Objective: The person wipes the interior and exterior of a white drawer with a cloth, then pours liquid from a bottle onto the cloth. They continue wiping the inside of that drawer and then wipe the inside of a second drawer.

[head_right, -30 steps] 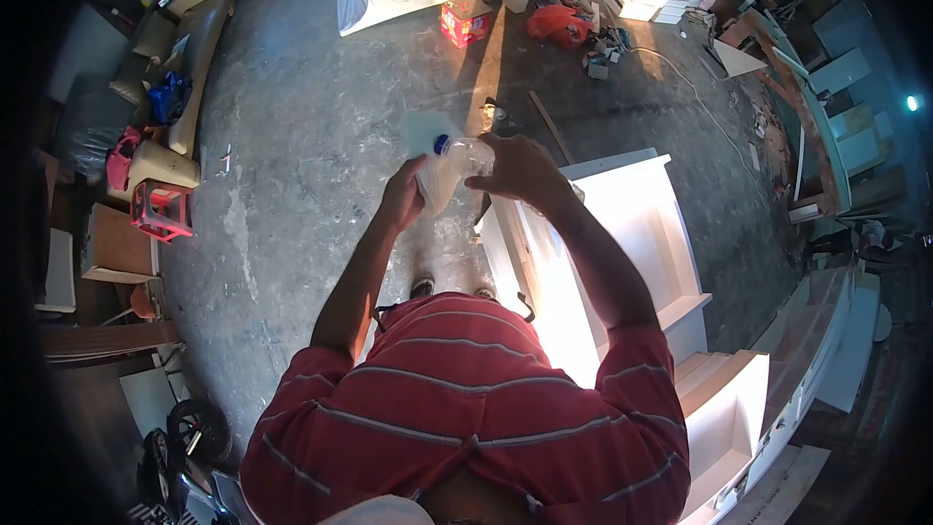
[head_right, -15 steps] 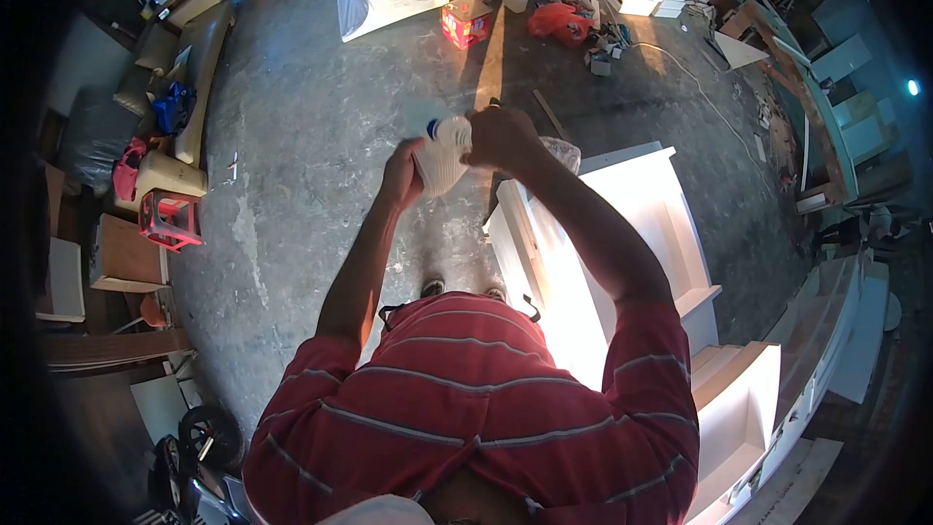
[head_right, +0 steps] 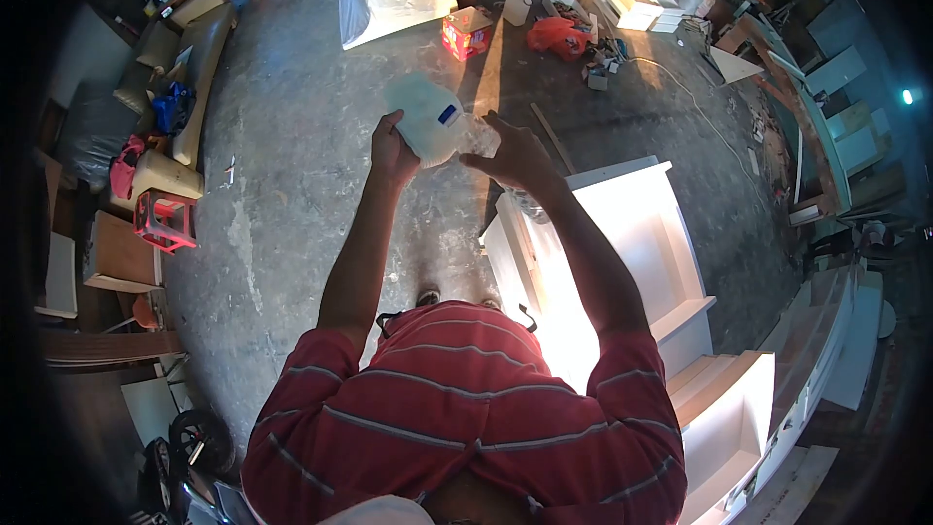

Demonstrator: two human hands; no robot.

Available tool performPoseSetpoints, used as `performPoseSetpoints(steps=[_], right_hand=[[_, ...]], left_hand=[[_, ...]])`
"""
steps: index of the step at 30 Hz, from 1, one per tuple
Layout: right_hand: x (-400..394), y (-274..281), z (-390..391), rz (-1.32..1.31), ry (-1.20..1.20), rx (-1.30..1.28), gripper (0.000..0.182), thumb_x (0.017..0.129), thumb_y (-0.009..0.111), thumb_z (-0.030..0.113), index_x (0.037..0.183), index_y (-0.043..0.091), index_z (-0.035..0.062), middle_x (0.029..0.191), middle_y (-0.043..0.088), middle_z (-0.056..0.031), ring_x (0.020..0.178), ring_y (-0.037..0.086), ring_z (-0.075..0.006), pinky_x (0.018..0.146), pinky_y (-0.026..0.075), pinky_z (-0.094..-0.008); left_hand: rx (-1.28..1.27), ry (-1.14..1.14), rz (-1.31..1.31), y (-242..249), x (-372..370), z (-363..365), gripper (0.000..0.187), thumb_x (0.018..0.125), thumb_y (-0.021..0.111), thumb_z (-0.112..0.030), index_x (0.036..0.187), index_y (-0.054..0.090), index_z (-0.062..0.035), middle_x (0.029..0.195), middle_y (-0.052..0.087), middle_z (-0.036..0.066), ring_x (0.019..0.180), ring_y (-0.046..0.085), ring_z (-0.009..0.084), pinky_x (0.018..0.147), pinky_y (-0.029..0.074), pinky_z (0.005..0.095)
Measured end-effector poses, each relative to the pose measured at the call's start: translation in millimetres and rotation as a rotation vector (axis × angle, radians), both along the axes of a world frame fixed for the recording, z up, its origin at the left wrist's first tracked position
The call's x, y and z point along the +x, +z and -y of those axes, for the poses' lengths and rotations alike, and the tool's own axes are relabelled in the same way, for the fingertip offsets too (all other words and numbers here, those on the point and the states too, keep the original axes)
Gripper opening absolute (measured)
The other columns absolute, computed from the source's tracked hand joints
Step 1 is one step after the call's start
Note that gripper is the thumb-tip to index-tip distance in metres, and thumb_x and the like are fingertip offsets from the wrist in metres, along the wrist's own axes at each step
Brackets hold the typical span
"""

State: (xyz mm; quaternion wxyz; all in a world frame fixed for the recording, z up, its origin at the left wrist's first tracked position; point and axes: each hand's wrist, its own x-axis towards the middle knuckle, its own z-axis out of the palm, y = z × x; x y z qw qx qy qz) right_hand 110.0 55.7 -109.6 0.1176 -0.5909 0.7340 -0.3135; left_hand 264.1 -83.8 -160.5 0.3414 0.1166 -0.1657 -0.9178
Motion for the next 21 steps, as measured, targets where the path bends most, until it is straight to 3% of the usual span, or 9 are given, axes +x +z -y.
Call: performPoseSetpoints(steps=[5, 9, 11, 21], right_hand=[[8, 41, -16, -0.149, 0.104, 0.202, 0.068, 0.063, 0.073, 0.043, 0.116, 0.056, 0.0027, 0.089, 0.066, -0.0204, 0.083, 0.065, -0.0339, 0.078, 0.050, -0.0422], [15, 46, -11, -0.352, 0.074, 0.188, 0.062, 0.062, 0.073, 0.039, 0.110, 0.059, 0.0037, 0.086, 0.066, -0.0179, 0.084, 0.064, -0.0321, 0.078, 0.050, -0.0410], [21, 55, -8, -0.428, 0.040, 0.350, 0.056, 0.061, 0.073, 0.037, 0.105, 0.060, 0.0054, 0.086, 0.066, -0.0159, 0.084, 0.064, -0.0301, 0.076, 0.051, -0.0398], [23, 48, 2, -0.501, 0.101, 0.409, 0.057, 0.060, 0.072, 0.037, 0.107, 0.060, 0.0072, 0.094, 0.065, -0.0142, 0.090, 0.063, -0.0280, 0.081, 0.050, -0.0379]], left_hand=[[-0.055, -0.042, 0.037, -17, -5, -10, 0.047, 0.090, 0.040, -0.028, 0.129, 0.040, -0.0022, 0.127, 0.049, 0.014, 0.117, 0.047, 0.0303, 0.103, 0.032, 0.0472], [-0.083, -0.059, 0.039, -25, -19, -33, 0.039, 0.092, 0.040, -0.025, 0.124, 0.043, -0.0032, 0.121, 0.053, 0.010, 0.111, 0.052, 0.0242, 0.099, 0.036, 0.0414], [-0.072, -0.075, 0.015, -29, -19, -36, 0.038, 0.092, 0.039, -0.024, 0.124, 0.043, -0.0032, 0.121, 0.053, 0.010, 0.111, 0.051, 0.0238, 0.099, 0.035, 0.0408], [-0.079, -0.045, 0.002, -34, -9, -39, 0.038, 0.092, 0.038, -0.027, 0.122, 0.046, -0.0036, 0.120, 0.055, 0.010, 0.113, 0.050, 0.0242, 0.103, 0.032, 0.0429]])
